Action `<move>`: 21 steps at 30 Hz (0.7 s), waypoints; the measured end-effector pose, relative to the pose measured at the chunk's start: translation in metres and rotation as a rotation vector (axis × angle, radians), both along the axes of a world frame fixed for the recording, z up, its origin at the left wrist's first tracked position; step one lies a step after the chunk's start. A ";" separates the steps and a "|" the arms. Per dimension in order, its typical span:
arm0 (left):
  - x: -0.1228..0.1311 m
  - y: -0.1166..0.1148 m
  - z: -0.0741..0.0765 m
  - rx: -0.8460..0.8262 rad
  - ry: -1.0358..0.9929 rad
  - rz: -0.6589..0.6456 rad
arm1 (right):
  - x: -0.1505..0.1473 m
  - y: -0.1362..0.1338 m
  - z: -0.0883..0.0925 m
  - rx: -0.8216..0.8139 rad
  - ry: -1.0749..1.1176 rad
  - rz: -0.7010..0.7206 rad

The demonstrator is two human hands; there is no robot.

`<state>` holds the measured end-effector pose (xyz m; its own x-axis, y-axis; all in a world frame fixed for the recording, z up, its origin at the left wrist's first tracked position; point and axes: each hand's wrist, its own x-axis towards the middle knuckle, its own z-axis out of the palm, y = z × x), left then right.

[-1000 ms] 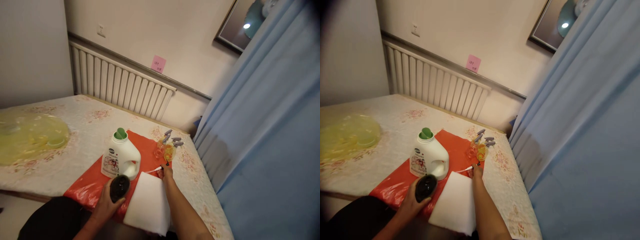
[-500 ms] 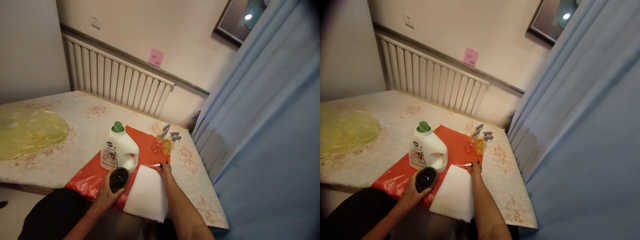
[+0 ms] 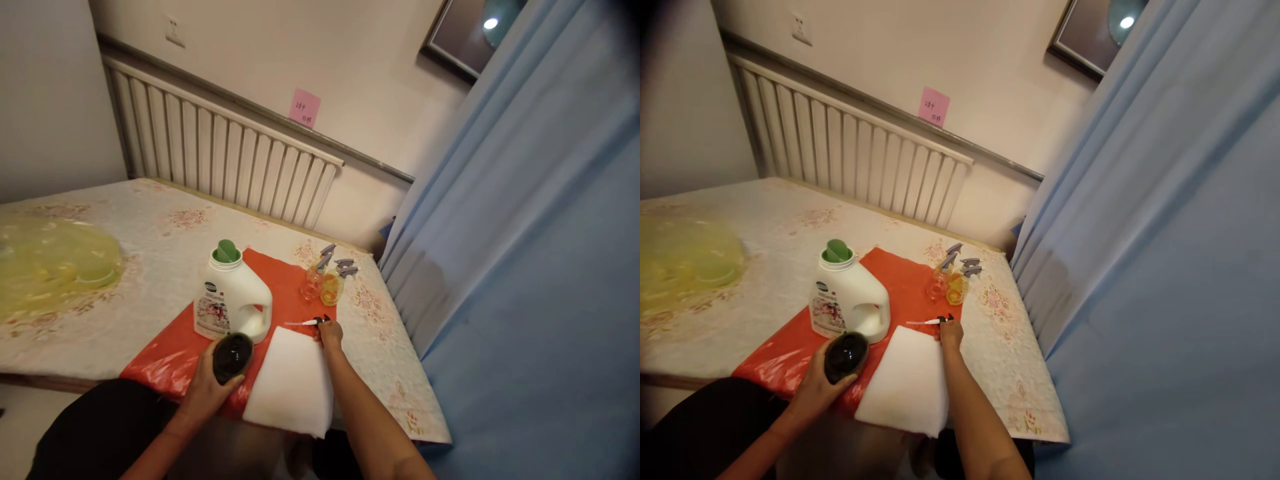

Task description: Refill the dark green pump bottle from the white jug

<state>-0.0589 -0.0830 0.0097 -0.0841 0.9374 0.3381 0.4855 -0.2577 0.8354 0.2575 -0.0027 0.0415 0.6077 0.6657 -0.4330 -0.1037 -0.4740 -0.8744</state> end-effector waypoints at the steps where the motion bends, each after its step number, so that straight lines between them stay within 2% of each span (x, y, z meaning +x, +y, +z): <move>1: 0.000 0.000 0.000 -0.005 0.000 0.001 | 0.001 0.001 0.000 -0.025 0.005 0.012; 5: 0.000 0.001 -0.002 -0.010 0.008 -0.003 | 0.000 0.009 0.002 -0.100 0.045 0.033; 14: -0.002 0.004 -0.009 -0.023 -0.005 -0.030 | -0.007 0.024 0.014 -0.157 0.066 0.018; 21: -0.002 0.003 -0.004 -0.023 0.005 -0.023 | -0.011 0.024 0.024 -0.146 0.125 0.028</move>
